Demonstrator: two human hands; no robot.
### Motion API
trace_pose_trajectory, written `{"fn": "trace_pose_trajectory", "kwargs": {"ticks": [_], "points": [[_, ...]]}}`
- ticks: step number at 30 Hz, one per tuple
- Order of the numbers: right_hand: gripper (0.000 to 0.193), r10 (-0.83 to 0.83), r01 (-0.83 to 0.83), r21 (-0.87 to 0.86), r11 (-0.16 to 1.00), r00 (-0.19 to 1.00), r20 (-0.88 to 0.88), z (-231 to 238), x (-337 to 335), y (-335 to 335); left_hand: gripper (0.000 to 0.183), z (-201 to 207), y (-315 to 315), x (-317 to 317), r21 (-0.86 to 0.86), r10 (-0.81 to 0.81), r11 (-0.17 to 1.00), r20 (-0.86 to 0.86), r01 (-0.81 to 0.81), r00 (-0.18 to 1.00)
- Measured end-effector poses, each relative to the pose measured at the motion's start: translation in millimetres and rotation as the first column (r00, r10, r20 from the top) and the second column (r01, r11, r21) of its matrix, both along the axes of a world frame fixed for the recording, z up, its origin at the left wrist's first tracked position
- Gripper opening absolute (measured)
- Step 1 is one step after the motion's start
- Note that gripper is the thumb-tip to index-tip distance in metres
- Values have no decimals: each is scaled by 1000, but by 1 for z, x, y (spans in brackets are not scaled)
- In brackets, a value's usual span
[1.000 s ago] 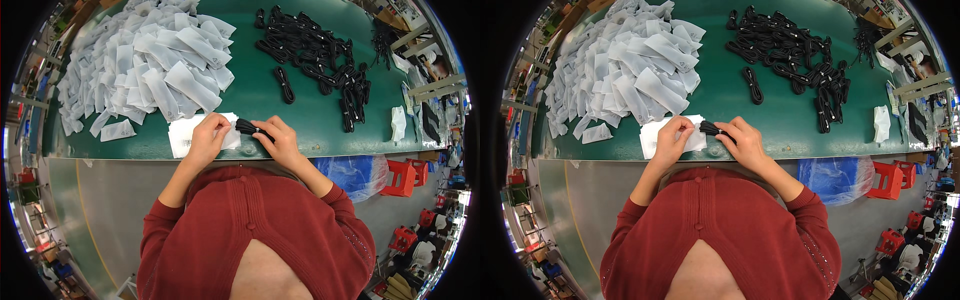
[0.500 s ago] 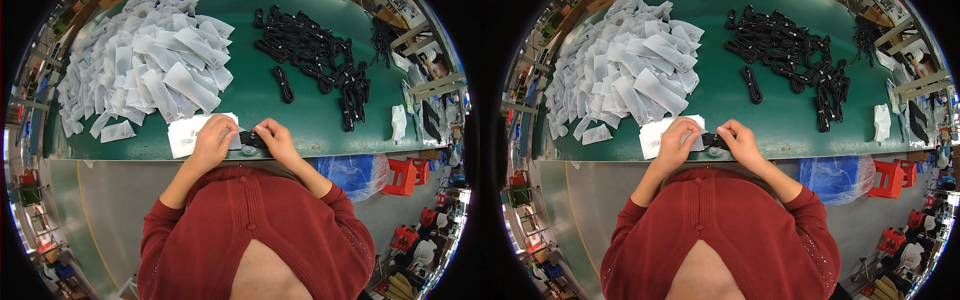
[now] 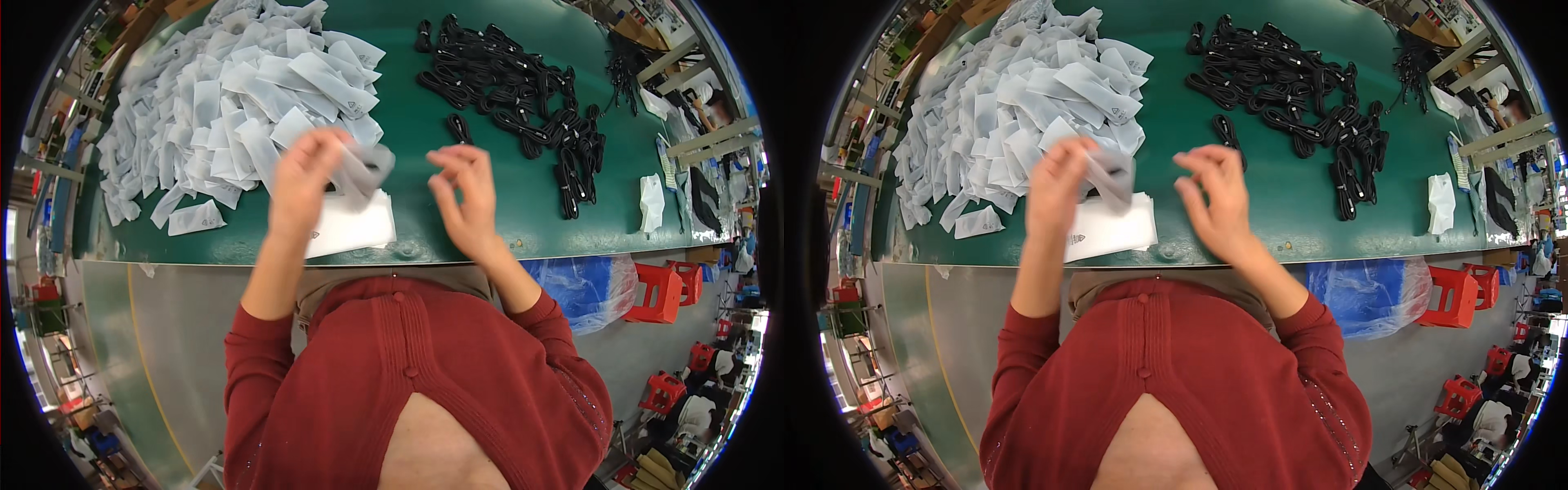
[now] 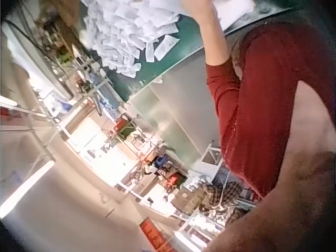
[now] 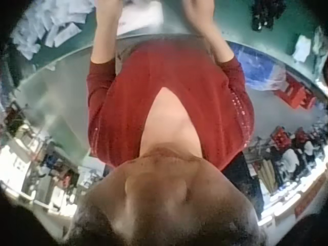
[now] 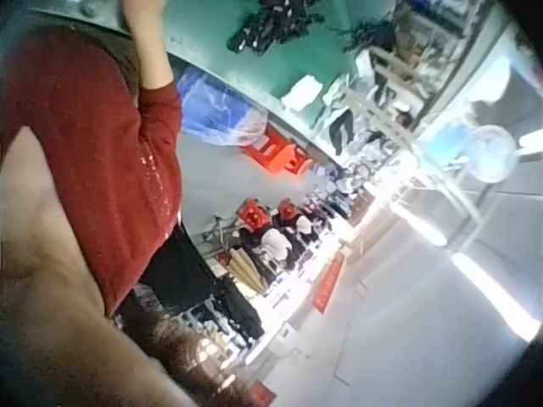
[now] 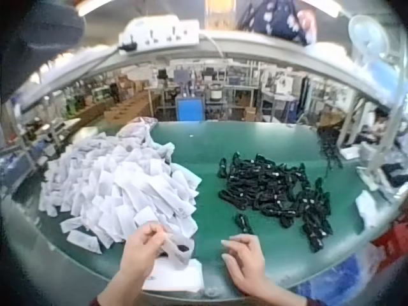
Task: The person repeatedly picks up black cables from a pile on a green table, places them into small white paper bags, and sets the packaged items aside. The process is repetitive, involving handling the cables and bags by hand without the use of tools.
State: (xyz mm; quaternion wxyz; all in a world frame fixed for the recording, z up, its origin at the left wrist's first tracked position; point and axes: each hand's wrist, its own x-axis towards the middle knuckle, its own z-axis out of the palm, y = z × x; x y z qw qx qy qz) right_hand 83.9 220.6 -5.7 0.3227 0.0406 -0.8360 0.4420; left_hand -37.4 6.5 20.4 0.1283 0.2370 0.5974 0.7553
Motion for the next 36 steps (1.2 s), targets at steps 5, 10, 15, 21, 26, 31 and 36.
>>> {"fn": "trace_pose_trajectory", "kwargs": {"ticks": [5,10,15,21,26,31,36], "points": [[44,-468,366,649,667,884,-18,-23,-22,50,18,43,-10,-46,29,507,807,-547,-590,666],[30,-413,298,450,842,892,183,-46,-16,55,21,-11,-12,20,-431,2,867,-500,-251,866],[22,-128,109,74,991,932,340,-43,8,36,17,-58,8,59,-505,-188,812,-700,-291,689],[29,39,-72,117,991,964,265,-25,38,9,13,-72,6,62,-523,-104,817,-550,-245,828],[36,87,-144,299,943,977,196,-20,48,8,7,-68,2,62,-491,7,856,-307,-164,952],[35,179,-256,328,909,952,247,-18,47,14,7,-68,0,61,-464,1,877,-253,-122,968],[24,368,-209,-353,912,796,480,-26,43,10,8,-53,4,65,-414,-148,906,-496,-83,855]]}}
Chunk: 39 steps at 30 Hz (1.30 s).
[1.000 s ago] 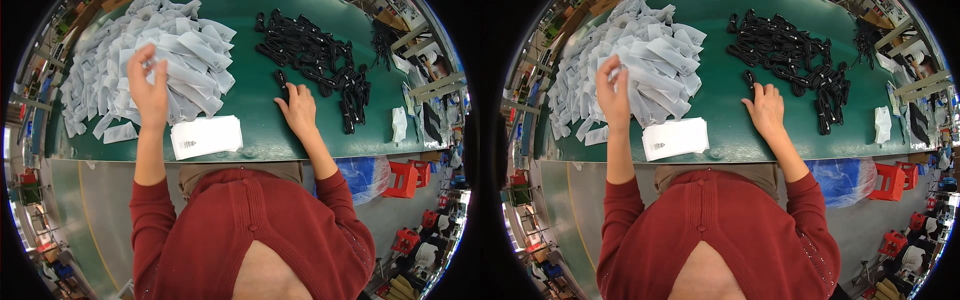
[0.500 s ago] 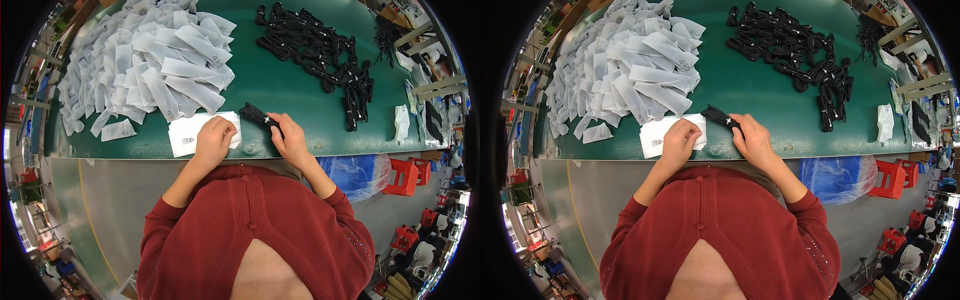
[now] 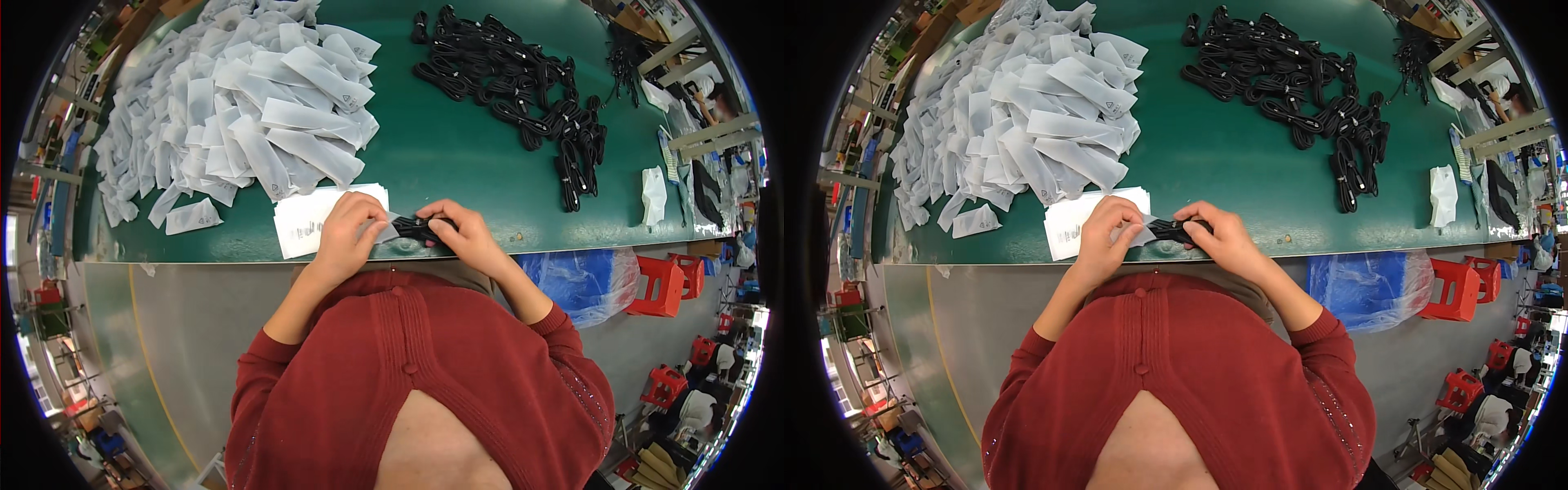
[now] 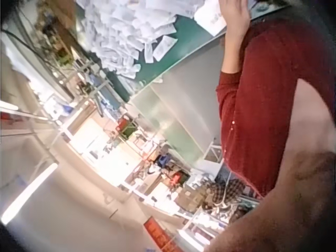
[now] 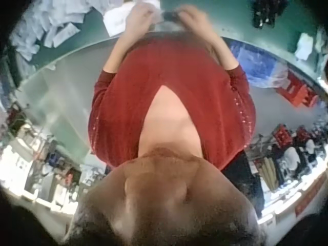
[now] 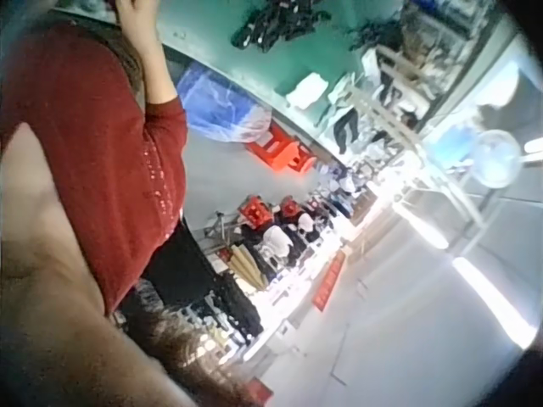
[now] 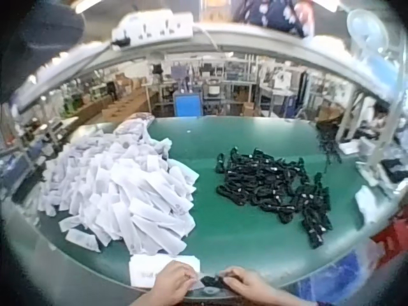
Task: The person repeatedly picks up black cables from a pile on a green table, places them into small white paper bags, and sets the packaged items aside. The process is repetitive, involving handling the cables and bags by hand without the use of tools.
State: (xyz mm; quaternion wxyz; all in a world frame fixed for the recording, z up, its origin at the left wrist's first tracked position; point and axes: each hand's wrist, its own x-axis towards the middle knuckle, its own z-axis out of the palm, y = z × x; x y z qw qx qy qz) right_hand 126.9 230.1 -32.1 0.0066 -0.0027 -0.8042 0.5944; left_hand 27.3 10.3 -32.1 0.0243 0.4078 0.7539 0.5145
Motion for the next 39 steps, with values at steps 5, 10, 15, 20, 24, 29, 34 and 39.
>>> {"fn": "trace_pose_trajectory", "kwargs": {"ticks": [5,10,15,20,24,29,34,39], "points": [[24,8,-9,-104,995,1000,-2,2,-8,-10,9,11,7,-1,-12,18,1000,-161,-20,987],[39,234,-196,134,971,886,-401,12,-25,-9,8,23,6,-17,77,53,995,54,-57,997],[36,-13,82,98,992,828,-561,27,-63,3,9,57,0,-62,327,-43,936,475,-130,879],[44,-194,633,480,607,705,-683,12,-138,62,32,103,-8,-140,429,315,837,127,-339,940],[54,-81,633,704,322,759,-646,-33,-178,109,57,86,-2,-121,-13,289,931,-582,-365,760],[48,-75,576,775,261,812,-579,-37,-183,104,53,22,7,-107,-395,-37,864,-670,-313,742],[44,-102,618,724,308,778,-620,-32,-173,104,39,8,11,-155,-333,20,858,-740,-392,672],[43,-158,606,703,371,787,-596,-25,-166,103,33,6,12,-190,-289,74,854,-754,-432,653]]}}
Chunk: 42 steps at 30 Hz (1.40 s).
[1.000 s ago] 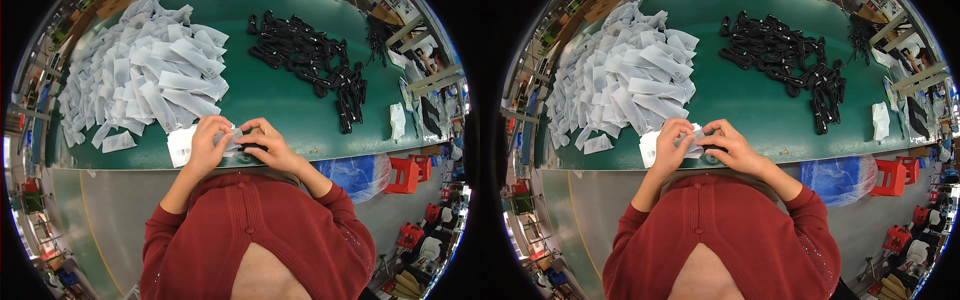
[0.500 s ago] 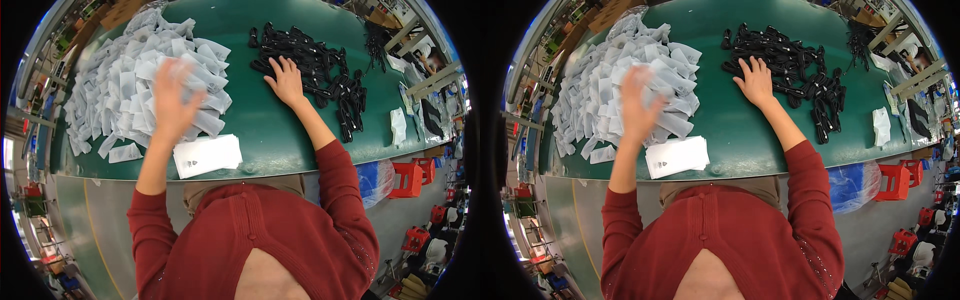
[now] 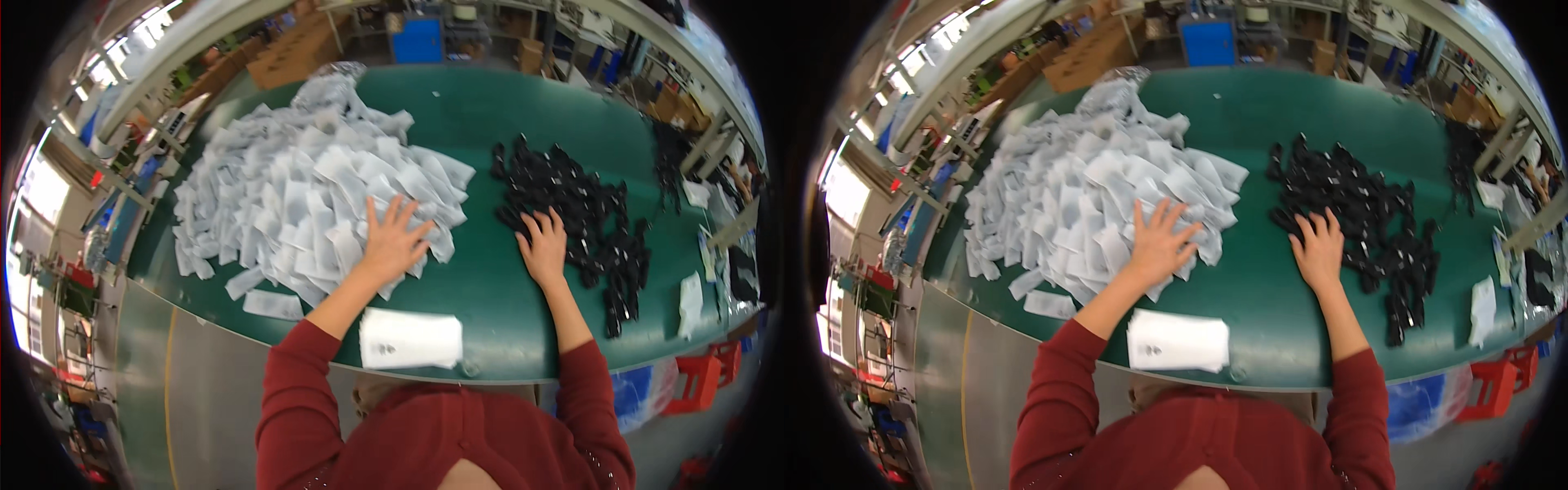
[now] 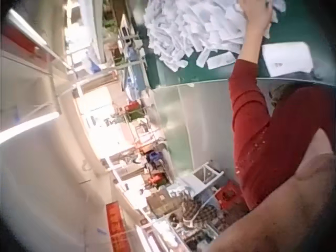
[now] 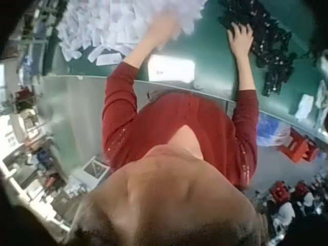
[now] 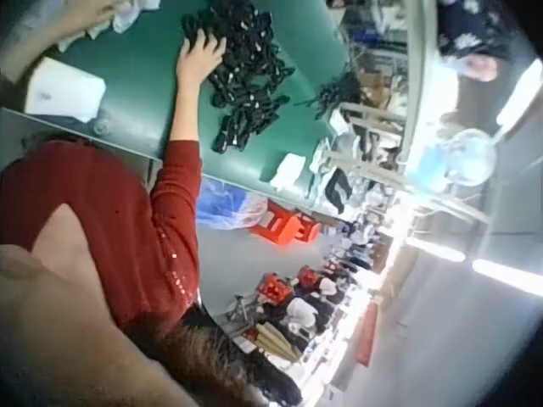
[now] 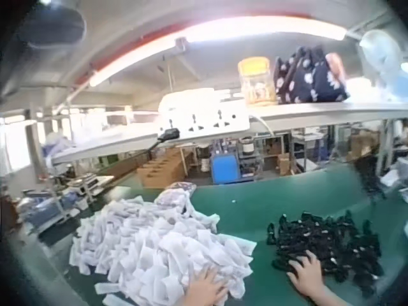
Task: The person repeatedly picks up black cables from a pile on a green table, places them into small white paper bags, and sets the packaged items aside. The process is repetitive, involving handling the cables and bags by hand without the use of tools.
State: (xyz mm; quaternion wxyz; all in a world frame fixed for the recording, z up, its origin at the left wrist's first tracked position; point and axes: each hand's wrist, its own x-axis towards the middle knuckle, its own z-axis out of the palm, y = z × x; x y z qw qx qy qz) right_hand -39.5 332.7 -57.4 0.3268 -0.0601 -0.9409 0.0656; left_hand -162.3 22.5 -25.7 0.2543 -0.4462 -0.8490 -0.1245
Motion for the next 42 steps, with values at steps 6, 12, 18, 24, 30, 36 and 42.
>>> {"fn": "trace_pose_trajectory", "kwargs": {"ticks": [6,12,18,24,30,36,42], "points": [[38,34,-34,-68,997,999,-2,-2,6,5,32,-2,0,-35,16,59,998,8,-59,998],[37,58,-56,21,998,991,-118,7,4,-2,37,0,-1,-48,-38,76,996,-18,-76,997],[40,126,-132,-66,989,988,-87,-4,1,-3,40,4,-5,-6,42,7,999,162,-14,987],[32,130,-134,-24,991,982,-135,-26,-8,-3,20,11,-31,95,317,-134,948,344,20,929],[31,3,24,-312,950,996,86,-11,15,-28,19,21,-38,161,367,-151,920,654,-137,742],[30,191,-106,-521,847,975,113,-8,63,-57,26,-8,-22,181,327,-265,942,575,80,774],[26,333,-207,-746,633,943,21,11,123,-102,19,-26,-12,183,274,-165,962,509,23,845]]}}
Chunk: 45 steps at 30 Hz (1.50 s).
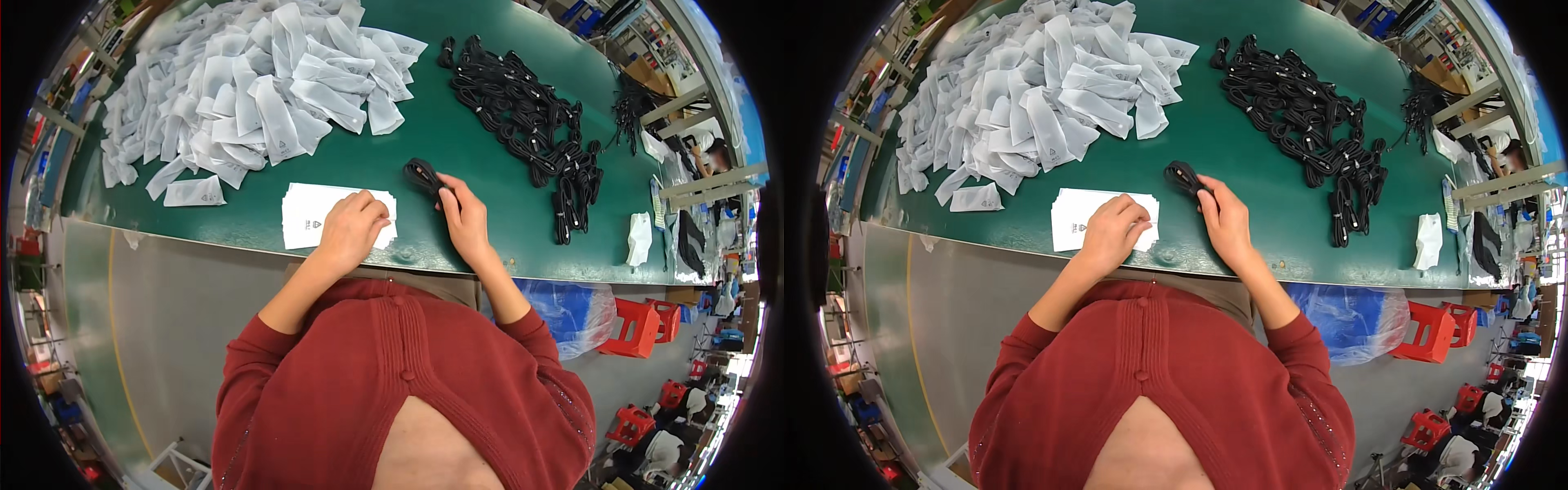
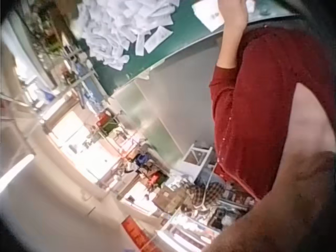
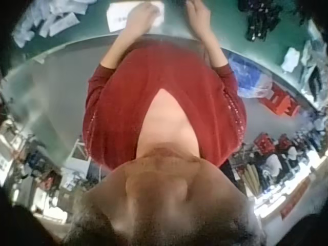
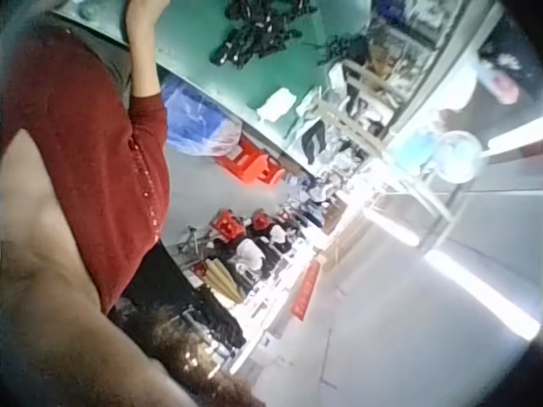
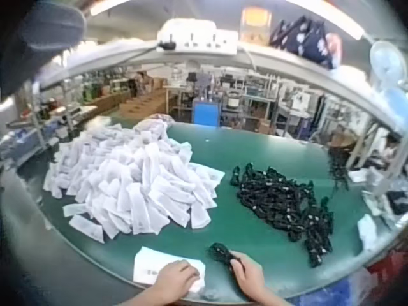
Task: The person repeatedly picks up black cables from a pile on a green table, places them into small white paper bags, and sets the packaged items aside. The process is repetitive, involving handling the cables and bags by hand without the use of tools.
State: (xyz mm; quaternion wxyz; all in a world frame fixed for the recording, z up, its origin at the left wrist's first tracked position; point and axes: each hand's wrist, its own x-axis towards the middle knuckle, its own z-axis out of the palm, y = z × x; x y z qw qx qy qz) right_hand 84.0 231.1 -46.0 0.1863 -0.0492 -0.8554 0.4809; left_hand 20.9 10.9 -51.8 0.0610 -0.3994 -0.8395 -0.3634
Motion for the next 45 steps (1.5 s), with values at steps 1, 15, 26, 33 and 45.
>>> {"fn": "trace_pose_trajectory", "kwargs": {"ticks": [1,15,26,33,45], "points": [[26,8,-6,37,999,999,-37,-2,6,-3,17,-2,-1,-2,19,18,1000,-20,-18,1000],[35,134,-58,378,924,975,-177,2,33,-14,9,6,0,1,78,102,990,193,-118,976],[28,365,-335,-202,920,922,132,4,32,-11,8,20,-7,1,234,-102,971,194,54,976],[29,564,35,-901,433,769,301,15,26,-11,8,43,-6,0,188,-165,970,60,151,984],[20,186,-187,16,982,959,-214,25,16,-36,9,48,-6,-11,239,-160,966,236,103,959]]}}
